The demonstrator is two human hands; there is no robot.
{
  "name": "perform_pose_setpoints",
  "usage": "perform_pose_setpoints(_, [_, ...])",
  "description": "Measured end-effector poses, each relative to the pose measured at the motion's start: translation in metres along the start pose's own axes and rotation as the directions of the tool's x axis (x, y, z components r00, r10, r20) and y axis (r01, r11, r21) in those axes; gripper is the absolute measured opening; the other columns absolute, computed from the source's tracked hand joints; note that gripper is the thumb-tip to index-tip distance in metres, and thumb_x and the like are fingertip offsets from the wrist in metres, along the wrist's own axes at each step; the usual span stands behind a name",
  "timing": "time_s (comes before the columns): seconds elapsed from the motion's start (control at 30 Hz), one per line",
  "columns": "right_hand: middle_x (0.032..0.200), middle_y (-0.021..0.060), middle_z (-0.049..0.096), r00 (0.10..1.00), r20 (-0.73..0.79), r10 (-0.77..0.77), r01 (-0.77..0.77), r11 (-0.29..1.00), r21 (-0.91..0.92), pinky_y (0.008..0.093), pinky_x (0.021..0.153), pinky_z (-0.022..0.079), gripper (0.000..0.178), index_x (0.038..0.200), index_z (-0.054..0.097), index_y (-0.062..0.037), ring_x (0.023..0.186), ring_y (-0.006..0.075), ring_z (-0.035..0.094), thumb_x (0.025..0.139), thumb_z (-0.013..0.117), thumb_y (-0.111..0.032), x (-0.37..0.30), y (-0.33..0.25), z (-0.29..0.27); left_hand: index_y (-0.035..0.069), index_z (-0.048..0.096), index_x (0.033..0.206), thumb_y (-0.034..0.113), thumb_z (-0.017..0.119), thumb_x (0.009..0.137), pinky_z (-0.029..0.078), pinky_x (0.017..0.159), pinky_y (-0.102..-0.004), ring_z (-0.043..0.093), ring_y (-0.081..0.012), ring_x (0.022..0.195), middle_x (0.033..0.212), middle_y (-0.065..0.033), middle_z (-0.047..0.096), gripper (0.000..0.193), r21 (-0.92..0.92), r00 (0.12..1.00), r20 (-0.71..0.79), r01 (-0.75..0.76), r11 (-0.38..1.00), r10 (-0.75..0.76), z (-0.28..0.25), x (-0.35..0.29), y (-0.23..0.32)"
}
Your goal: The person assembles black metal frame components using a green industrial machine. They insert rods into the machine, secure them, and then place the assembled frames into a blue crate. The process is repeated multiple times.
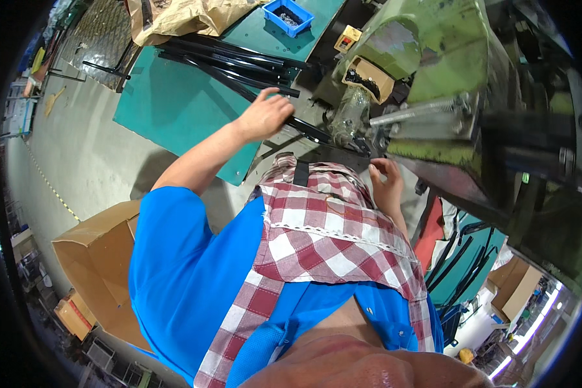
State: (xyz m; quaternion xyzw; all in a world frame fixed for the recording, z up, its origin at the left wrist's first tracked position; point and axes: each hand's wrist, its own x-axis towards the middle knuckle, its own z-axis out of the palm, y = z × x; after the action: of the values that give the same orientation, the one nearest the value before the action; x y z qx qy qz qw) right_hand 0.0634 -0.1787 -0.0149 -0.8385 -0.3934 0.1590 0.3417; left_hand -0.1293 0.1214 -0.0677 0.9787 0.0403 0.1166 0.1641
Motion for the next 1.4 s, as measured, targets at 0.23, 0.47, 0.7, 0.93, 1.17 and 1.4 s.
perform_pose_setpoints(0.23, [0.094,0.0090,0.060,0.907,0.063,-0.415,0.420,0.893,-0.164,0.0406,0.080,0.045,0.040,0.108,0.062,-0.0071,0.090,0.0285,0.058,0.069,0.073,-0.007,0.004,-0.045,0.009,0.005,0.060,0.095,0.011,0.062,0.074,0.037,0.099,-0.0439,0.060,-0.0238,0.090,0.087,-0.0077,0.060,0.023,-0.217,0.975,-0.122,-0.210,0.953,0.187,0.009,0.033,0.079])
perform_pose_setpoints(0.47, [0.076,0.0155,0.064,0.988,0.014,-0.155,0.156,0.985,-0.078,0.0353,0.063,0.047,0.025,0.097,0.067,-0.0007,0.069,0.0300,0.059,0.076,0.073,-0.013,-0.006,-0.033,-0.021,0.013,0.061,0.104,0.022,0.067,0.078,0.037,0.093,-0.0418,0.057,-0.0237,0.096,0.091,-0.0048,0.060,0.028,-0.306,0.992,-0.005,-0.118,0.945,0.122,0.009,0.048,0.056])
perform_pose_setpoints(0.7, [0.070,0.0059,0.062,0.985,0.040,0.168,-0.172,0.937,0.304,0.0234,0.061,0.044,0.020,0.095,0.066,0.0041,0.065,0.0100,0.057,0.086,0.066,-0.013,-0.023,-0.025,-0.049,0.004,0.062,0.096,0.024,0.065,0.085,0.047,0.066,-0.0348,0.062,-0.0278,0.078,0.082,-0.0099,0.064,0.023,-0.550,0.902,0.401,0.099,0.830,0.159,0.000,0.061,0.013])
perform_pose_setpoints(0.93, [0.071,0.0045,0.062,0.963,-0.002,0.269,-0.219,0.786,0.578,0.0229,0.060,0.044,0.018,0.095,0.066,0.0045,0.064,0.0093,0.056,0.089,0.062,-0.012,-0.029,-0.007,-0.053,0.003,0.061,0.101,0.033,0.061,0.089,0.046,0.072,-0.0355,0.061,-0.0233,0.078,0.087,-0.0131,0.065,0.032,-0.627,0.849,0.495,0.202,0.752,0.184,-0.021,0.084,0.016])
perform_pose_setpoints(1.17, [0.073,0.0033,0.061,0.936,-0.166,0.310,-0.214,0.876,0.433,0.0228,0.059,0.042,0.017,0.094,0.063,0.0042,0.063,0.0095,0.054,0.091,0.059,-0.012,-0.019,-0.011,-0.046,0.006,0.063,0.094,0.045,0.057,0.087,0.044,0.061,-0.0409,0.054,-0.0359,0.064,0.066,-0.0184,0.057,0.039,-0.546,0.935,0.258,-0.066,0.835,0.243,0.012,0.106,0.002])
perform_pose_setpoints(1.4, [0.075,0.0008,0.060,0.945,-0.104,0.311,-0.201,0.800,0.565,0.0238,0.057,0.044,0.008,0.086,0.063,0.0010,0.064,0.0079,0.054,0.089,0.059,-0.005,-0.016,0.029,-0.051,0.009,0.063,0.097,0.036,0.057,0.087,0.044,0.065,-0.0394,0.057,-0.0314,0.069,0.073,-0.0158,0.060,0.029,-0.601,0.900,0.281,-0.105,0.792,0.332,0.018,0.122,0.012])
